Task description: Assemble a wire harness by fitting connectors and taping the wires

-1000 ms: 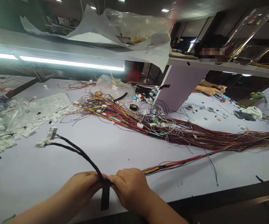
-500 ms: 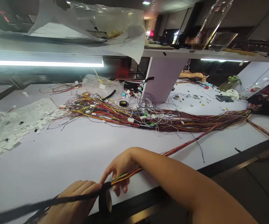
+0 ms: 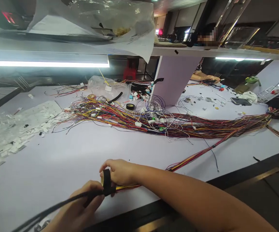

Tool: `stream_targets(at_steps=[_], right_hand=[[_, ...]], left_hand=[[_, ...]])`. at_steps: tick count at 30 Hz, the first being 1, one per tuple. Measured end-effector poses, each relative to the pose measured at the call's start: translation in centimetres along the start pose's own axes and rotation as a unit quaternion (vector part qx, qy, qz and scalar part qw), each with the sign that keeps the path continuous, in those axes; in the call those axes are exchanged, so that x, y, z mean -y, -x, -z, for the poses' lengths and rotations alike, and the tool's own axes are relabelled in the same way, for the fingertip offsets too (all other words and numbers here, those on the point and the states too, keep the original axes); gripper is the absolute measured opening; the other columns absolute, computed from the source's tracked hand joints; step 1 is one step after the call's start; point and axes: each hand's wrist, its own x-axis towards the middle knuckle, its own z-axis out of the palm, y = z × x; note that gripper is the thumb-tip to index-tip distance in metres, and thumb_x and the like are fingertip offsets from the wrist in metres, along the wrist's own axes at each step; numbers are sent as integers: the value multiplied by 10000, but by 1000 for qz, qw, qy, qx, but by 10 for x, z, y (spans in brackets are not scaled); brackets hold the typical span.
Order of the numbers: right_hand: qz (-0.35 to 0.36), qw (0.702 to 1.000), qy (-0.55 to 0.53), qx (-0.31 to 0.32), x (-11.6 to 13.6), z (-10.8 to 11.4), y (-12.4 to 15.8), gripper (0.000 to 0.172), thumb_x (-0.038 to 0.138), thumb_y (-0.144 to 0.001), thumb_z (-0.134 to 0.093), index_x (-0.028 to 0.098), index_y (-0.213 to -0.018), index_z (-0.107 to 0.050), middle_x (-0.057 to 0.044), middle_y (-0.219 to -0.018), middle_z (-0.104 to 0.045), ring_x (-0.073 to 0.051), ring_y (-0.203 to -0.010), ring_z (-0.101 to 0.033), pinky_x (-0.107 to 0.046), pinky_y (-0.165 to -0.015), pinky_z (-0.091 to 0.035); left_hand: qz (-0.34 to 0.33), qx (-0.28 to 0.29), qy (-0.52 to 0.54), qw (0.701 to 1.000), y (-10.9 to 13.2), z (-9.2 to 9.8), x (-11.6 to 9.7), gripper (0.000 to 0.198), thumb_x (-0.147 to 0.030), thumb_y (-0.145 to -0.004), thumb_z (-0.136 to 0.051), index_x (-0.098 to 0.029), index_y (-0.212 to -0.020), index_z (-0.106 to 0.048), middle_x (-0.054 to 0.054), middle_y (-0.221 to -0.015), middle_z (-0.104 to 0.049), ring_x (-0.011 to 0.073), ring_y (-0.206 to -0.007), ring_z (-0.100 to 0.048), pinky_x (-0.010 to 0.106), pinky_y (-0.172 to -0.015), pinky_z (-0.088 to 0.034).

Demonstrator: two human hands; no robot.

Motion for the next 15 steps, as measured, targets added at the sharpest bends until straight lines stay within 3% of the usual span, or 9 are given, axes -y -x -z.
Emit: stream_targets(at_steps=[2, 5, 10, 13, 15], right_hand=[[-16, 997, -78, -11, 3, -5, -1, 145, 172, -832, -563, 173, -959, -633, 51, -649, -574, -64, -521, -493, -177, -520, -415], [12, 996, -82, -28, 5, -7, -3, 62, 164, -793, -587, 148, -798, -646, 57, -593, -531, -53, -492, -447, -164, -479, -375], [66, 995, -58, -57, 4, -5, 2, 99, 190, -796, -568, 159, -839, -652, 43, -622, -579, -78, -537, -513, -185, -511, -417], [97, 990, -3, -105, 3, -6, 9, 144, 233, -837, -559, 168, -908, -667, 16, -709, -644, -99, -606, -575, -200, -556, -447], [181, 962, 146, -143, 2, -12, 12, 162, 225, -863, -539, 181, -941, -674, -4, -782, -677, -117, -693, -608, -220, -629, -466]], left_hand=[[3, 20, 47, 999, 1, 5, -5, 209, -400, -936, -421, -238, -911, -551, 27, -873, -643, 197, -818, -600, 283, -732, -480], [-14, 38, 68, 997, 4, 10, -6, 254, -438, -941, -402, -226, -905, -539, 37, -865, -616, 197, -802, -572, 300, -736, -467], [4, 0, 125, 992, 1, 4, 4, 341, -474, -953, -389, -204, -833, -559, 42, -826, -596, 189, -803, -547, 312, -751, -427], [57, 27, 286, 956, -8, -3, 13, 360, -539, -893, -503, -190, -971, -540, -10, -683, -537, 146, -661, -505, 276, -651, -414], [116, 36, 407, 905, -15, -6, 16, 397, -520, -841, -598, -192, -1049, -513, -39, -643, -518, 120, -598, -494, 245, -598, -402]])
